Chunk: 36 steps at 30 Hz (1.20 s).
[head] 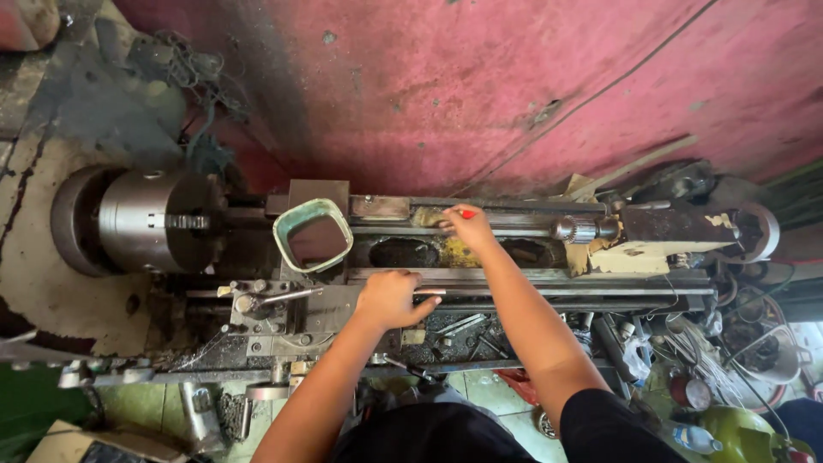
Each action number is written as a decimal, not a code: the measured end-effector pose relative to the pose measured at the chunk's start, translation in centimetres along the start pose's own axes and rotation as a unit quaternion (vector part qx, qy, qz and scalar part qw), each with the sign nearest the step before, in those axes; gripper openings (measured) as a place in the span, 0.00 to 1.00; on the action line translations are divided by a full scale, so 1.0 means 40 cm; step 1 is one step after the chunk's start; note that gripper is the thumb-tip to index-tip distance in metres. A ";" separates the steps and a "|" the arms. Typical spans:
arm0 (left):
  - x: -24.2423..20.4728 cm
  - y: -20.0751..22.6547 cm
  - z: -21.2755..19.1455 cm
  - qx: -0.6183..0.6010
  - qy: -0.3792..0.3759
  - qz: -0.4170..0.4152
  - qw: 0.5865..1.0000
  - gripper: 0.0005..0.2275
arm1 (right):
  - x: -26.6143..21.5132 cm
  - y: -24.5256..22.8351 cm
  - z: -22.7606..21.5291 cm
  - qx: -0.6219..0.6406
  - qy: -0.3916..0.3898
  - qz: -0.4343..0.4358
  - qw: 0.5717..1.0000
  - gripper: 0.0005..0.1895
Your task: The person cleans the metal bed and ways of a lathe machine using a brush and a container of liquid. They repeatedly dip the brush into the container and scrub the machine's surface to remove debris and grime.
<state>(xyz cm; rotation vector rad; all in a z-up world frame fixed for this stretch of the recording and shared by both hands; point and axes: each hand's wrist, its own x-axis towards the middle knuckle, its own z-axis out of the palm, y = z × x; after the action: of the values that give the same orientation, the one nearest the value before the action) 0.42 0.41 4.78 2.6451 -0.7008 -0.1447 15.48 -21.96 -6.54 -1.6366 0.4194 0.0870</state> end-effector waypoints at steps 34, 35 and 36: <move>-0.003 0.002 -0.006 0.001 -0.008 -0.005 1.000 0.23 | -0.066 -0.058 -0.023 0.074 0.069 0.078 0.992 0.08; -0.003 0.000 -0.004 -0.001 -0.009 -0.005 1.000 0.24 | -0.077 -0.083 -0.022 0.168 0.074 0.105 0.977 0.09; -0.005 -0.001 -0.002 -0.002 -0.011 -0.006 1.000 0.24 | -0.089 -0.107 -0.021 0.259 0.078 0.132 0.954 0.12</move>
<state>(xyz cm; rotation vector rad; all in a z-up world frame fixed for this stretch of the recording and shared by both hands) 0.29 0.55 4.84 2.6474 -0.6898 -0.1784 13.38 -21.79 -1.32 -1.0665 0.7175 0.0428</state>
